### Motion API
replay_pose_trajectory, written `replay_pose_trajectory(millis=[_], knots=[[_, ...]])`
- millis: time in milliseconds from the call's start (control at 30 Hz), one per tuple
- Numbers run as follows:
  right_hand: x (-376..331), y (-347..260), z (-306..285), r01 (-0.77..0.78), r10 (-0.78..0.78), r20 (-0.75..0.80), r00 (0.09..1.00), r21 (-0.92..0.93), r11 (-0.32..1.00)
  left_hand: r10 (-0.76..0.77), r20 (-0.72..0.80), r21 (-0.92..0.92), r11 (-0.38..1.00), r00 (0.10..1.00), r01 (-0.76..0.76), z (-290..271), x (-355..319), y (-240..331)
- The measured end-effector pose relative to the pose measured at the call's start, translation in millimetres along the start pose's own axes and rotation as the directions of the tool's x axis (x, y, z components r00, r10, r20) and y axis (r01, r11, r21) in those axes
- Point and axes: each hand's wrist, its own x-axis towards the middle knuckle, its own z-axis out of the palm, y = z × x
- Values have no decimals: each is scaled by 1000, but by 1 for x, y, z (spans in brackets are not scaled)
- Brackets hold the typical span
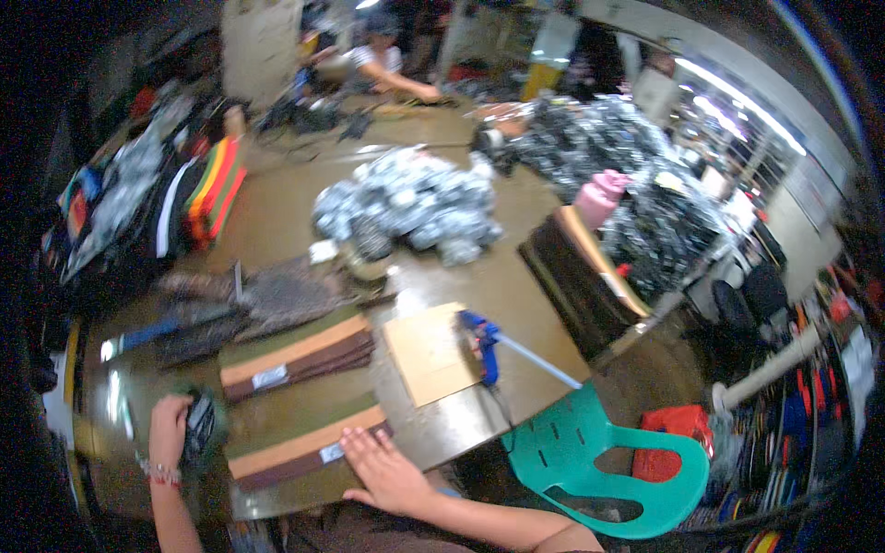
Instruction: The person assembles hat bands by applying hot glue to fabric strips and attaching small rectangular tags. They work at a table, handling multiple strips and tags, then place the finished bands in a stack. Later, they retrieve a roll of yellow ribbon from a shelf and cut a length with scissors.
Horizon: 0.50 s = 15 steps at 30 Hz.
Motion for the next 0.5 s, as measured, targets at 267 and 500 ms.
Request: replay_pose_trajectory(millis=[267,500], knots=[[-10,4,12,26,-23,-140,990,18,1000,-52,41,119,992,998,47,11,0,-9],[-11,5,14,83,-63,-296,953,55,995,40,95,189,980,995,-58,-2,6,7]])
